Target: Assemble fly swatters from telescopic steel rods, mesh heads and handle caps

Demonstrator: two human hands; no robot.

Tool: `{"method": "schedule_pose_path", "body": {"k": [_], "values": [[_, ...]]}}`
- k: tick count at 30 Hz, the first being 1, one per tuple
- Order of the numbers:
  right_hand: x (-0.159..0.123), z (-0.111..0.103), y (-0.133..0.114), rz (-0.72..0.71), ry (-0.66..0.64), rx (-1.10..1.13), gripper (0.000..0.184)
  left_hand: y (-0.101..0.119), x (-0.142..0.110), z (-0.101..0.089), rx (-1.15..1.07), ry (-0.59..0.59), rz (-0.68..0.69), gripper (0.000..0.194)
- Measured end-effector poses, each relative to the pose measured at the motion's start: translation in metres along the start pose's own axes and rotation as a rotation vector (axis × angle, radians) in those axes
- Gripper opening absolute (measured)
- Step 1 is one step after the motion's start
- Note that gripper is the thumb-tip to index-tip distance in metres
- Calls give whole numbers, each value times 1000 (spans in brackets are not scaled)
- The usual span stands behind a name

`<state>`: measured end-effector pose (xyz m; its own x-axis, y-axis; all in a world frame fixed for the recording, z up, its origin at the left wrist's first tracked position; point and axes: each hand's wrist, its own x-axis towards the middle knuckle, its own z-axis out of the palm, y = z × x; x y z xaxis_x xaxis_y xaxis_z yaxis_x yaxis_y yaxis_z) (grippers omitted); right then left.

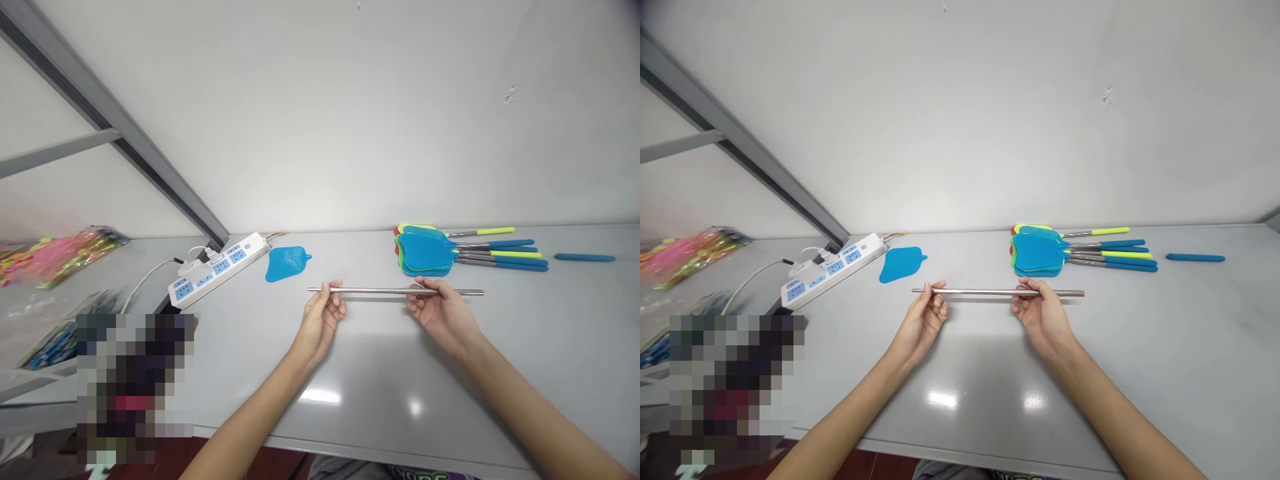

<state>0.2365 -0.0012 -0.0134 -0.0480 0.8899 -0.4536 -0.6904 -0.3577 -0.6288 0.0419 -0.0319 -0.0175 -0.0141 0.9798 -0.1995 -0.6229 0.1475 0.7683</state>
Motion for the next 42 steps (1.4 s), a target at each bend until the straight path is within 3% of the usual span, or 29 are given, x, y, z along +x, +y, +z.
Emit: {"method": "schedule_pose_path", "body": {"k": [11, 16, 21, 26, 31, 33, 36, 42], "values": [[-2, 2, 0, 53, -17, 14, 11, -1, 1, 1, 21, 12, -19, 27], [3, 1, -2, 128, 13, 167, 10, -1, 2, 0, -50, -9, -83, 26], [10, -3, -6, 186, 138, 388, 13, -2, 4, -3, -90, -8, -104, 24], [14, -8, -11, 105, 131, 555, 5, -1, 3, -3, -182, 29, -103, 21], [14, -8, -10, 71, 93, 582, 15, 2, 8, -1, -325, 139, -81, 17], [13, -7, -8, 79, 97, 580, 17, 3, 14, 2, -413, 197, -68, 27], [12, -7, -4, 56, 117, 600, 21, 7, 28, 13, -532, 284, -39, 38], [11, -13, -3, -141, 149, 603, 26, -3, 52, 39, -522, 382, -27, 36]]}}
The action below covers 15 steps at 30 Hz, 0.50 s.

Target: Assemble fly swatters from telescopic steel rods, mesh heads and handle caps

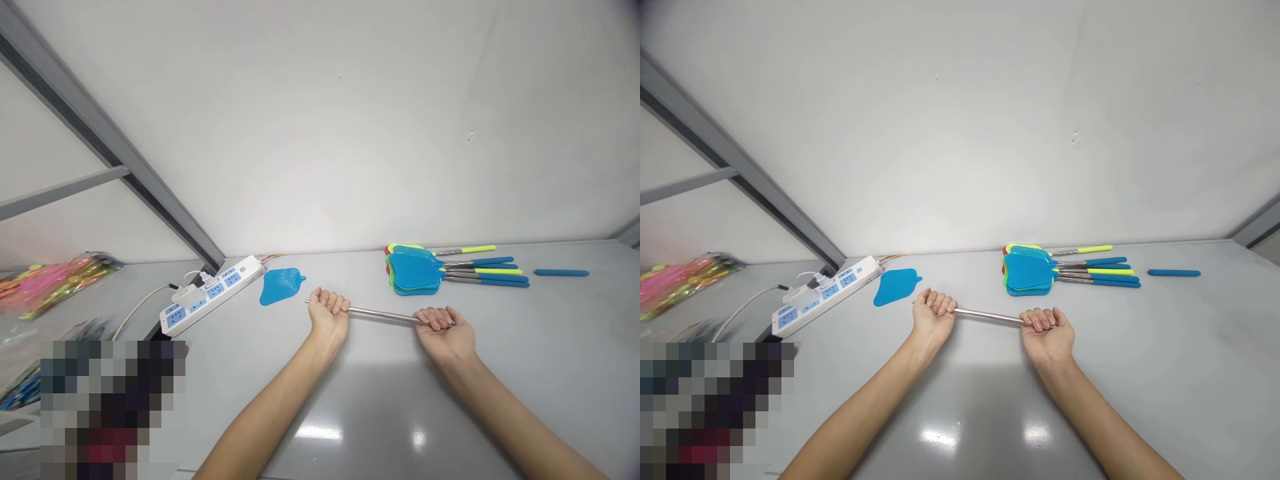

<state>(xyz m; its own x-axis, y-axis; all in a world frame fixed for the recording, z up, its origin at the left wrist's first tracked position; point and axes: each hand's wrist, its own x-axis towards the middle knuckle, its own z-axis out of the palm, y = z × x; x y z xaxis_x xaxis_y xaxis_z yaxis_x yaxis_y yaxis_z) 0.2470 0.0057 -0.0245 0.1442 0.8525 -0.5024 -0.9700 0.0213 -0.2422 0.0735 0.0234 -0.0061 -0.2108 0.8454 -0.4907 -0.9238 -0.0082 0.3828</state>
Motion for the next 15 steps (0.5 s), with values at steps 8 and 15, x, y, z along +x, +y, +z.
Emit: {"method": "schedule_pose_path", "body": {"k": [8, 15], "values": [[-8, -2, 4, -173, -133, -83, 33, -10, -8, -9, -8, 35, 18, 34], [-10, -11, 15, -79, -81, -74, 34, -3, -18, -25, 54, 59, 104, 35]]}}
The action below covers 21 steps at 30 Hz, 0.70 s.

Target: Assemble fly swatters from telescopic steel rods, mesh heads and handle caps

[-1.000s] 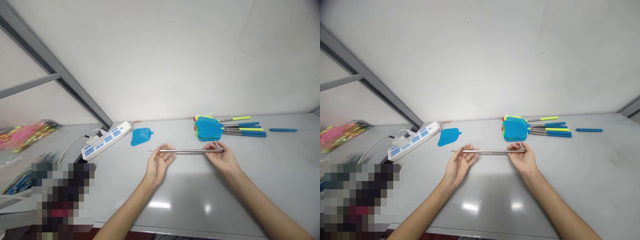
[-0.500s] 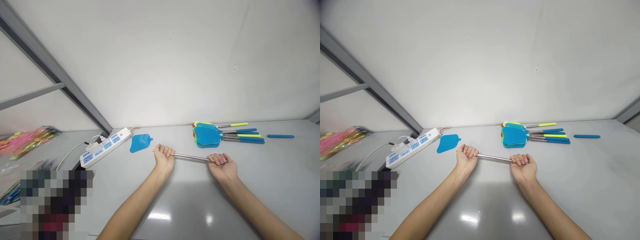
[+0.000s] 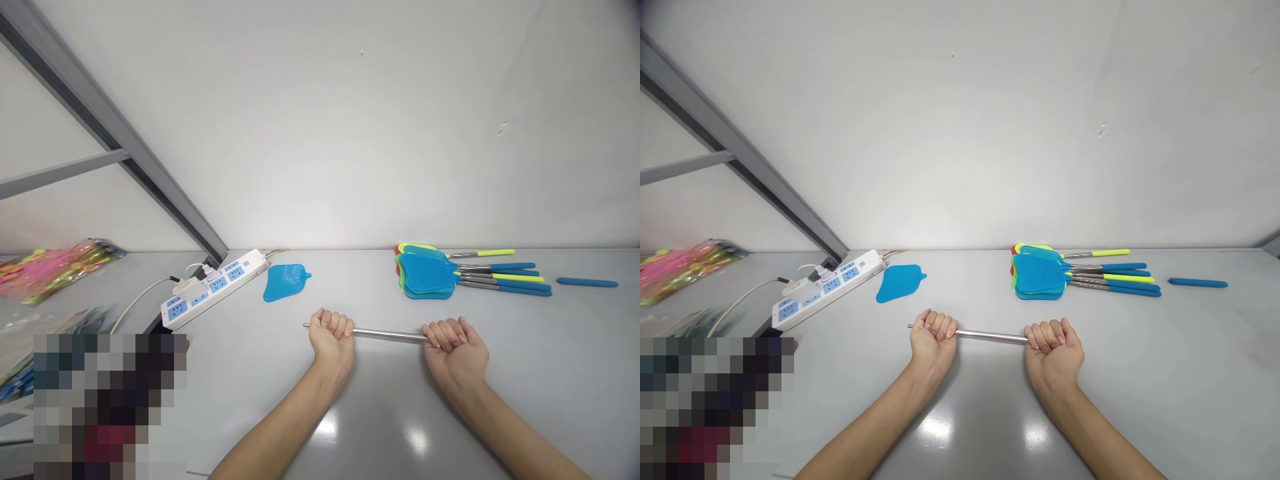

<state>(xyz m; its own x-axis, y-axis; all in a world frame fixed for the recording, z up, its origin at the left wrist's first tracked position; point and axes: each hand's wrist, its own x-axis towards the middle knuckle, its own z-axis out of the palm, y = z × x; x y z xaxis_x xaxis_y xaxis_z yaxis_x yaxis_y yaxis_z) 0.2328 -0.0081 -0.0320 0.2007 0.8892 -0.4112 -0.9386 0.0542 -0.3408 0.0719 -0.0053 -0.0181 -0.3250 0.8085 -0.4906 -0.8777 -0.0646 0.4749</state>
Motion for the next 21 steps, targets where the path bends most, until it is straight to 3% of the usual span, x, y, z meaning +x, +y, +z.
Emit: {"method": "schedule_pose_path", "body": {"k": [10, 21], "values": [[-8, 1, 4, 28, 21, 28, 33, 6, -7, 1, -29, -40, 43, 35], [-14, 5, 6, 83, 101, 62, 31, -10, -18, -1, 12, -36, -8, 36]]}}
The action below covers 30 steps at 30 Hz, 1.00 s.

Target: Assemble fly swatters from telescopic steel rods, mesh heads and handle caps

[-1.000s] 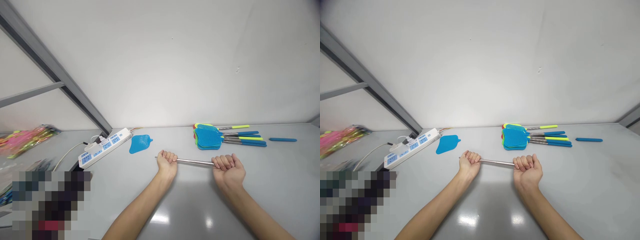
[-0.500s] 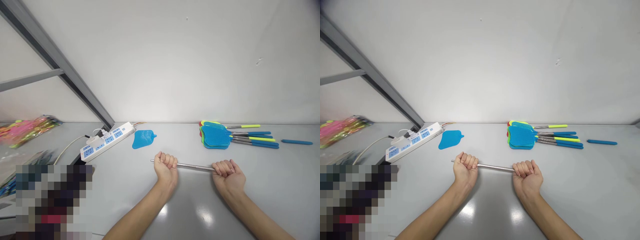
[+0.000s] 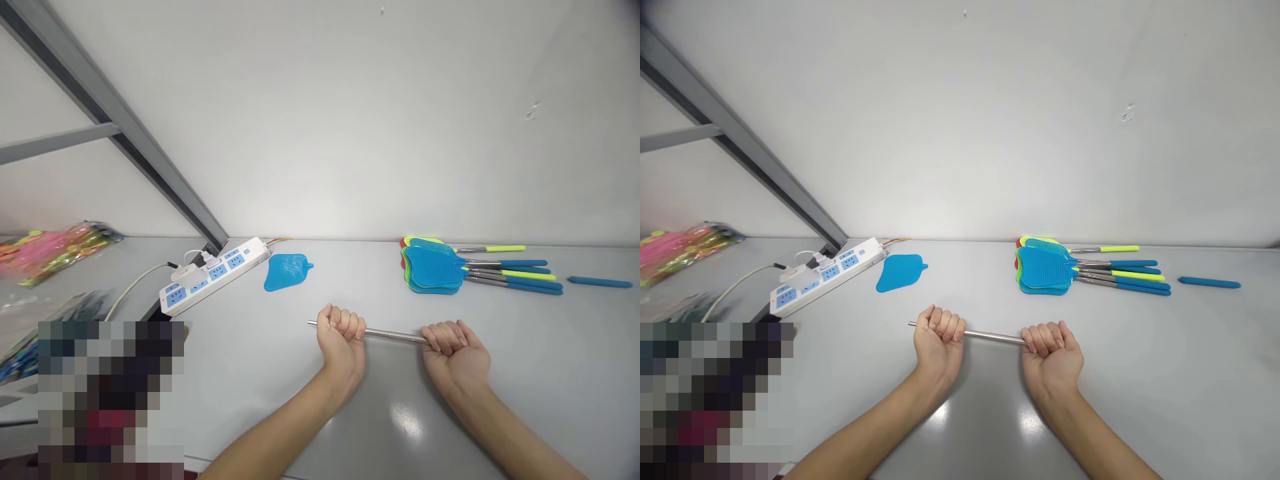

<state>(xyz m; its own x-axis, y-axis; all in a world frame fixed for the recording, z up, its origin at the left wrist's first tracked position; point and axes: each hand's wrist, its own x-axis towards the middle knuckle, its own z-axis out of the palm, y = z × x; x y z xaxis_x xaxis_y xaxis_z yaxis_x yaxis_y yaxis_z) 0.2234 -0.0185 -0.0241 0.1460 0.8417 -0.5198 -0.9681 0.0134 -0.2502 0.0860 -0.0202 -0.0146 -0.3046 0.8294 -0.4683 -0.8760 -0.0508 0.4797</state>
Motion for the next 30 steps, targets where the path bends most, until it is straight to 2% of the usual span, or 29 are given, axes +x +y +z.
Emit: {"method": "schedule_pose_path", "body": {"k": [3, 8, 13, 17, 30], "values": [[5, 3, -6, 25, 8, -20, 31, 0, -1, 0, -17, -8, -35, 36], [12, 9, -19, 52, -42, -81, 30, 1, -4, 3, -9, -111, -81, 36], [14, 15, -27, 43, -78, -134, 30, 1, -3, 4, 37, -165, -66, 36], [18, 17, -31, 52, -62, -107, 28, -1, -2, 3, 53, -225, -79, 37], [33, 13, -34, 70, -39, -42, 27, -2, 1, 3, 53, -298, -89, 36]]}}
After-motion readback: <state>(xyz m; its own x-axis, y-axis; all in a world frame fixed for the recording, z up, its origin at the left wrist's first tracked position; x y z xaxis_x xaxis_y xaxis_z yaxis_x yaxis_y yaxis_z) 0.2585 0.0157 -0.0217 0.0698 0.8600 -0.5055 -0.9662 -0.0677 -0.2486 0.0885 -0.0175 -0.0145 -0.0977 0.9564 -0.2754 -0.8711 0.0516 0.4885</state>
